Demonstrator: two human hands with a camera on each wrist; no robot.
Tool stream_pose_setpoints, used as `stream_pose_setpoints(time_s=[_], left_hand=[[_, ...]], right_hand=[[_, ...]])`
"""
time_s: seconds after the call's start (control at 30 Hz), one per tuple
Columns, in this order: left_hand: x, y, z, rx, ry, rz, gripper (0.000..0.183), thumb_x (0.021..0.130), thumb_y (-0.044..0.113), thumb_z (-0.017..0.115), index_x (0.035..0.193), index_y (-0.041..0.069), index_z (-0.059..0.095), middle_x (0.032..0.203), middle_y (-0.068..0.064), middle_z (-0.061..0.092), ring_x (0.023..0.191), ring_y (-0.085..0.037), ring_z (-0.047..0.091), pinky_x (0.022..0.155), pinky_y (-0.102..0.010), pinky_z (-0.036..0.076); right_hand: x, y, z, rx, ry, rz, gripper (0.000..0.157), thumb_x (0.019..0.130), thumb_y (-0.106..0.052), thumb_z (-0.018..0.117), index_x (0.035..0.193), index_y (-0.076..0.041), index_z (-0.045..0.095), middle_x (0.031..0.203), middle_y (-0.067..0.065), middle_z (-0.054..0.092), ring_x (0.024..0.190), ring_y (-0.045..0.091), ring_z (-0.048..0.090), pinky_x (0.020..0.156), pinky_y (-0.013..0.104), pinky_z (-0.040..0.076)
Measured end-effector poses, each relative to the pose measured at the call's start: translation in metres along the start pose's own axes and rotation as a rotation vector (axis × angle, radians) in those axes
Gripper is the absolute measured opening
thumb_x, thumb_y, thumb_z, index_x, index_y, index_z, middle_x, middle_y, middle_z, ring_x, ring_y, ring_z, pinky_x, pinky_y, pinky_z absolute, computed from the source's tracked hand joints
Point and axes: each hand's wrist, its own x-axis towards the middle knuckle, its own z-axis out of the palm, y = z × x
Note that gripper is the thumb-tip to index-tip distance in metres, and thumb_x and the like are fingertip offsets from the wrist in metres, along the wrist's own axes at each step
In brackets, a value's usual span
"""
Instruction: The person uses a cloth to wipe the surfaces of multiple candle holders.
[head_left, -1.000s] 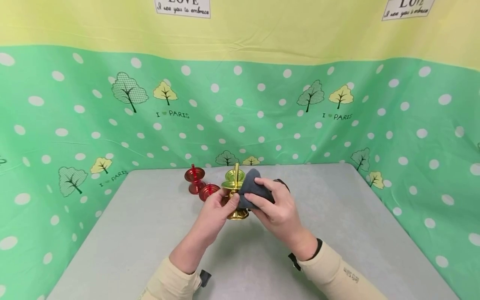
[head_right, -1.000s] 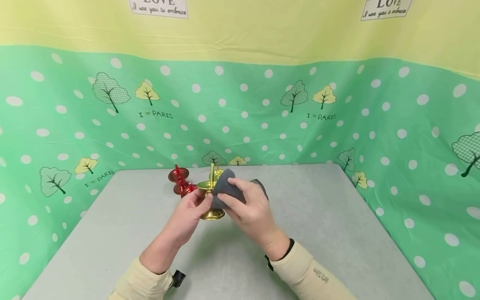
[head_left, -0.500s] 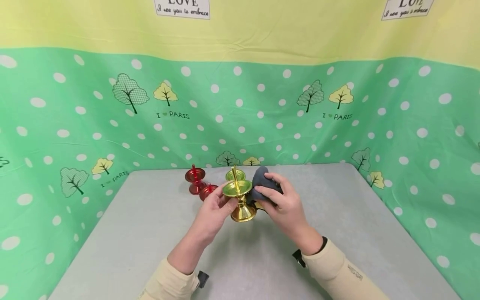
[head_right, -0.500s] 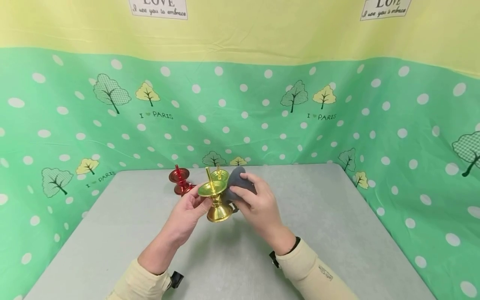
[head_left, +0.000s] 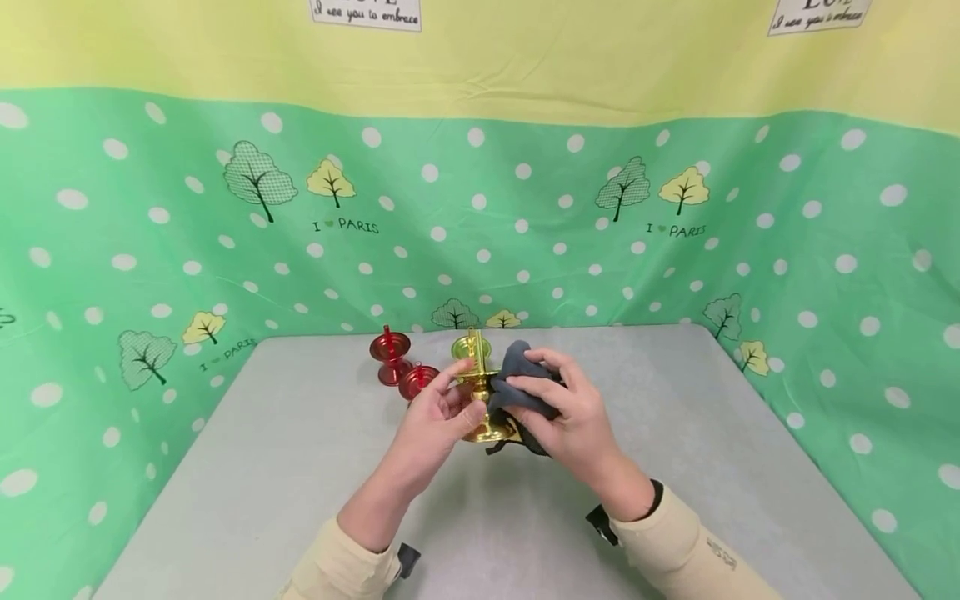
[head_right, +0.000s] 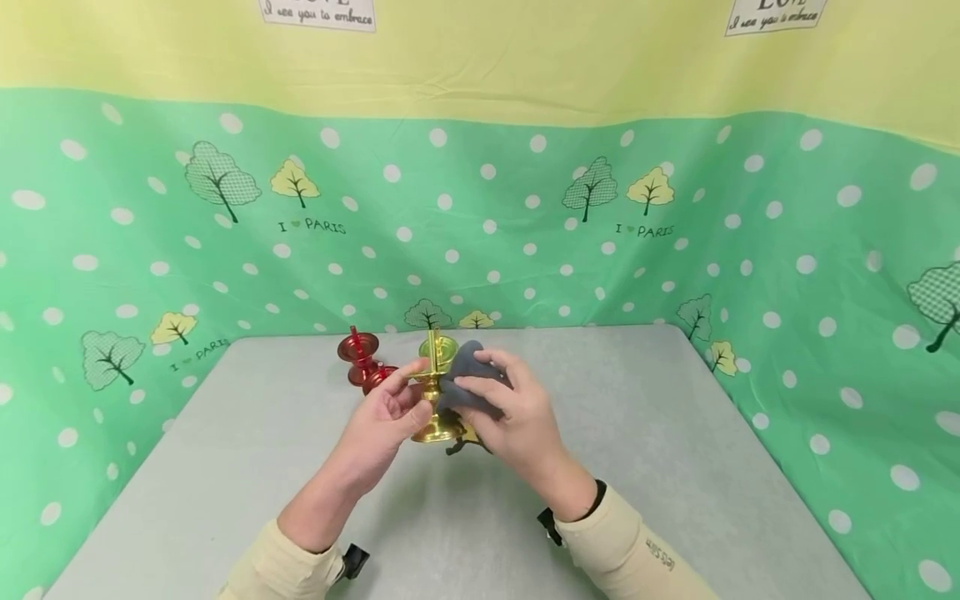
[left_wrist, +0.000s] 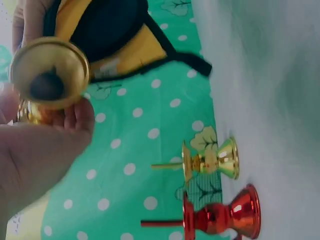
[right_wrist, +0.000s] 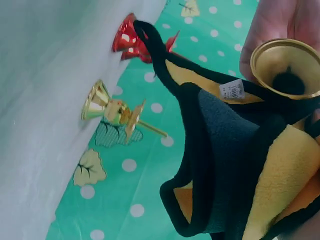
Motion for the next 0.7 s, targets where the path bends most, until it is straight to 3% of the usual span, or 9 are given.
stream_pose_setpoints(time_s=[0.13, 0.27, 0.4, 0.6, 0.7], left_hand=[[0.003, 0.0, 0.001, -0.048, 0.056, -0.024, 0.072, 0.096, 0.021, 0.079, 0.16, 0.013, 0.048, 0.142, -0.021, 0.064, 0.12, -0.016, 0.07, 0.091, -0.024, 0.061], [0.005, -0.002, -0.001, -0.095, 0.093, -0.02, 0.064, 0.097, 0.005, 0.077, 0.156, 0.008, 0.053, 0.137, -0.019, 0.068, 0.114, -0.014, 0.071, 0.092, -0.023, 0.061], [0.005, -0.002, -0.002, -0.071, 0.123, 0.016, 0.064, 0.094, -0.005, 0.076, 0.153, 0.009, 0.056, 0.138, -0.016, 0.071, 0.111, -0.015, 0.068, 0.091, -0.024, 0.059], [0.005, -0.004, 0.0, 0.066, 0.169, 0.103, 0.07, 0.087, -0.013, 0.076, 0.149, 0.017, 0.061, 0.147, -0.01, 0.069, 0.125, -0.026, 0.067, 0.092, -0.022, 0.058], [0.004, -0.003, 0.003, 0.101, 0.187, 0.144, 0.069, 0.086, -0.013, 0.077, 0.146, 0.018, 0.063, 0.145, -0.009, 0.07, 0.131, -0.03, 0.066, 0.093, -0.022, 0.058]], right_hand=[[-0.002, -0.002, 0.004, -0.013, -0.017, -0.013, 0.045, 0.072, 0.002, 0.095, 0.113, -0.013, 0.081, 0.132, 0.022, 0.066, 0.118, 0.04, 0.069, 0.089, 0.056, 0.064], [-0.004, -0.001, 0.006, -0.02, -0.018, 0.047, 0.041, 0.076, -0.001, 0.094, 0.113, -0.011, 0.081, 0.134, 0.022, 0.066, 0.119, 0.038, 0.069, 0.09, 0.055, 0.064], [-0.003, 0.004, 0.001, 0.014, -0.064, 0.187, 0.033, 0.081, -0.005, 0.092, 0.112, -0.009, 0.082, 0.133, 0.02, 0.068, 0.119, 0.037, 0.07, 0.094, 0.052, 0.063], [0.002, 0.007, -0.012, 0.208, -0.228, 0.496, 0.021, 0.088, -0.012, 0.089, 0.108, -0.014, 0.083, 0.132, 0.01, 0.072, 0.12, 0.031, 0.069, 0.094, 0.034, 0.061], [0.002, 0.003, -0.011, 0.246, -0.295, 0.535, 0.021, 0.091, -0.018, 0.087, 0.11, -0.014, 0.083, 0.133, 0.01, 0.072, 0.121, 0.03, 0.07, 0.092, 0.03, 0.061]])
